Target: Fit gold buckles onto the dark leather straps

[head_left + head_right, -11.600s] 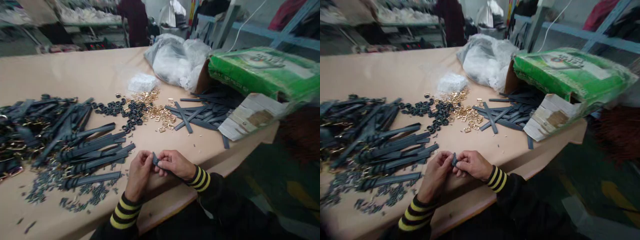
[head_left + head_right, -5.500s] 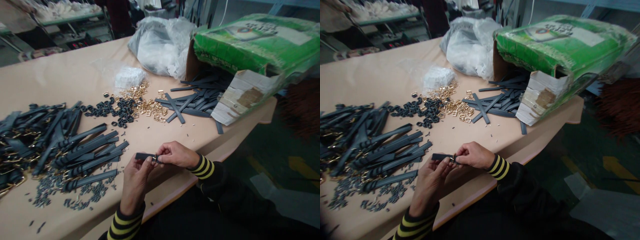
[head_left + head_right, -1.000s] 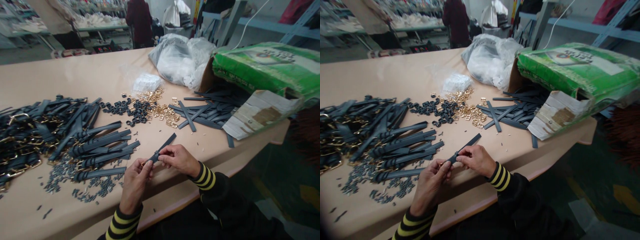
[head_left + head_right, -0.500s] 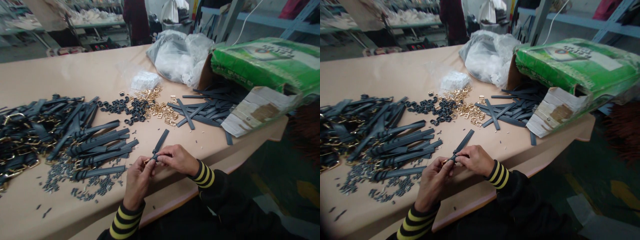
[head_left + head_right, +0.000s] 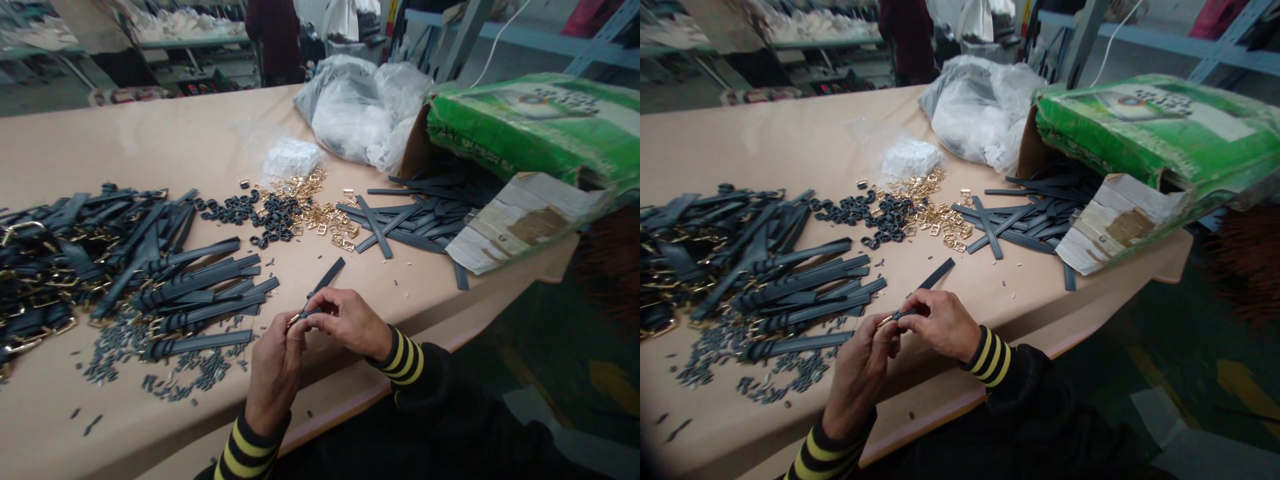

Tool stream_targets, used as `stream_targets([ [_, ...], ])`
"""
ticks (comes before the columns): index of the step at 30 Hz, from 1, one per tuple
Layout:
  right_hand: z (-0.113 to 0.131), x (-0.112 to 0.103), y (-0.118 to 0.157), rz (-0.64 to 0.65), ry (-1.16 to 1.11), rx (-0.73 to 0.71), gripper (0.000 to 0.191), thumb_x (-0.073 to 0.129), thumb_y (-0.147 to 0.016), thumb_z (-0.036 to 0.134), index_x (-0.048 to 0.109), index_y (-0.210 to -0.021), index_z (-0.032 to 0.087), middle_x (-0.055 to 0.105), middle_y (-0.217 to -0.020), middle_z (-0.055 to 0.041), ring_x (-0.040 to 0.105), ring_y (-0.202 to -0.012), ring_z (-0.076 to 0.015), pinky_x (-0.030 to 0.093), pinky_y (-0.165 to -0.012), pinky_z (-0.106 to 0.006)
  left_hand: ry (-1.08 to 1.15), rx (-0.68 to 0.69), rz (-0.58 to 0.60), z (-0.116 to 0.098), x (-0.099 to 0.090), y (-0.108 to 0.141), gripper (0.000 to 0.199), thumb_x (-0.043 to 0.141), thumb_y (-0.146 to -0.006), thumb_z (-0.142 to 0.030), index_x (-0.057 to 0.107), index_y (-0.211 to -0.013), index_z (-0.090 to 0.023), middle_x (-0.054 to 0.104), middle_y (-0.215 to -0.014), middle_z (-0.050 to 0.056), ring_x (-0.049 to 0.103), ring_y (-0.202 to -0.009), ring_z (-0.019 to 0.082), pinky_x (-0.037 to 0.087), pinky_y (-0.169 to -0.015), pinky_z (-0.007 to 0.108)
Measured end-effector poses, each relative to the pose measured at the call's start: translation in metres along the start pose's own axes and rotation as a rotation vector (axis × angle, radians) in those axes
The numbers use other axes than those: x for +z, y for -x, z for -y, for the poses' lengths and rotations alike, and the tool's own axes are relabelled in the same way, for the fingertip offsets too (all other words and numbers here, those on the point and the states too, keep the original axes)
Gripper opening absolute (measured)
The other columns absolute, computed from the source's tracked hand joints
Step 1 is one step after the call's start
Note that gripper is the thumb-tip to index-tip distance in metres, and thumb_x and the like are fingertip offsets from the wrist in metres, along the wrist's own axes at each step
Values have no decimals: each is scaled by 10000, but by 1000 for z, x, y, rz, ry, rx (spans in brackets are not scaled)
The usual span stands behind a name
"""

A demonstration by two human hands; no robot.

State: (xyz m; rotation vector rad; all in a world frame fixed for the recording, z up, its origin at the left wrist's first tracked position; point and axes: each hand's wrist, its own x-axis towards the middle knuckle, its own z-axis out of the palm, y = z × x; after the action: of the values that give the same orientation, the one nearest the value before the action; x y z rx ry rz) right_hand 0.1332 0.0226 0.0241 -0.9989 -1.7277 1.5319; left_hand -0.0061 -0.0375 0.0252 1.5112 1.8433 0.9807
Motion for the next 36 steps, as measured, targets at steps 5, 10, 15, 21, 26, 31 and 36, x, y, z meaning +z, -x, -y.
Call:
stream_targets([
  [5, 4, -9, -1, 153, 75, -27, 131, 522, -816, 220, 608, -819, 121, 576, -632, 5, 526, -529, -81, 413, -547, -192, 61, -57, 135, 3, -6, -4, 194, 553, -751, -376, 578, -758, -184, 545, -538, -25, 490, -486, 116, 374, -499, 217],
  [10, 23, -37, -6, 58, 430, -298, 209, 521, -831, 224, 592, -997, 120, 617, -993, -91, 564, -907, -161, 409, -806, -265, 161, -147, 152, 4, -9, -6, 242, 528, -751, -408, 518, -679, -177, 459, -457, -56, 400, -402, 86, 326, -420, 202],
  [15, 25, -50, -9, 486, 660, -122, 236, 562, -805, 347, 603, -844, 117, 593, -669, -35, 519, -597, -118, 368, -563, -220, 124, -129, 140, 2, -10, -6, 247, 516, -740, -402, 489, -633, -181, 430, -443, -63, 371, -393, 78, 308, -409, 200],
  [21, 20, -42, -5, 655, 319, 73, 145, 474, -848, 194, 495, -724, 123, 577, -617, 8, 503, -475, -48, 367, -508, -152, 43, -167, 42, 4, 2, -4, 252, 502, -733, -420, 488, -628, -191, 436, -437, -57, 399, -388, 92, 325, -407, 208],
  [26, 24, -36, -4, 695, 310, 84, 186, 384, -869, 119, 489, -715, 120, 567, -600, 6, 510, -487, -54, 390, -556, -162, -62, -140, -86, 4, 8, -3, 254, 505, -740, -417, 483, -611, -199, 454, -422, -52, 433, -386, 103, 346, -421, 210],
  [31, 21, -32, -3, 584, 365, -27, 214, 410, -857, 104, 507, -666, 113, 511, -557, 21, 442, -491, -55, 345, -538, -163, -140, -63, -178, 2, 12, -3, 226, 528, -736, -374, 483, -604, -195, 473, -431, -50, 436, -371, 95, 346, -422, 203],
  [36, 14, -30, -1, 525, 332, -20, 201, 437, -863, 182, 551, -721, 97, 457, -540, 36, 410, -483, -54, 310, -491, -161, -133, -9, -91, 5, 12, -3, 242, 517, -752, -381, 470, -603, -197, 463, -449, -49, 439, -396, 98, 357, -448, 207],
])
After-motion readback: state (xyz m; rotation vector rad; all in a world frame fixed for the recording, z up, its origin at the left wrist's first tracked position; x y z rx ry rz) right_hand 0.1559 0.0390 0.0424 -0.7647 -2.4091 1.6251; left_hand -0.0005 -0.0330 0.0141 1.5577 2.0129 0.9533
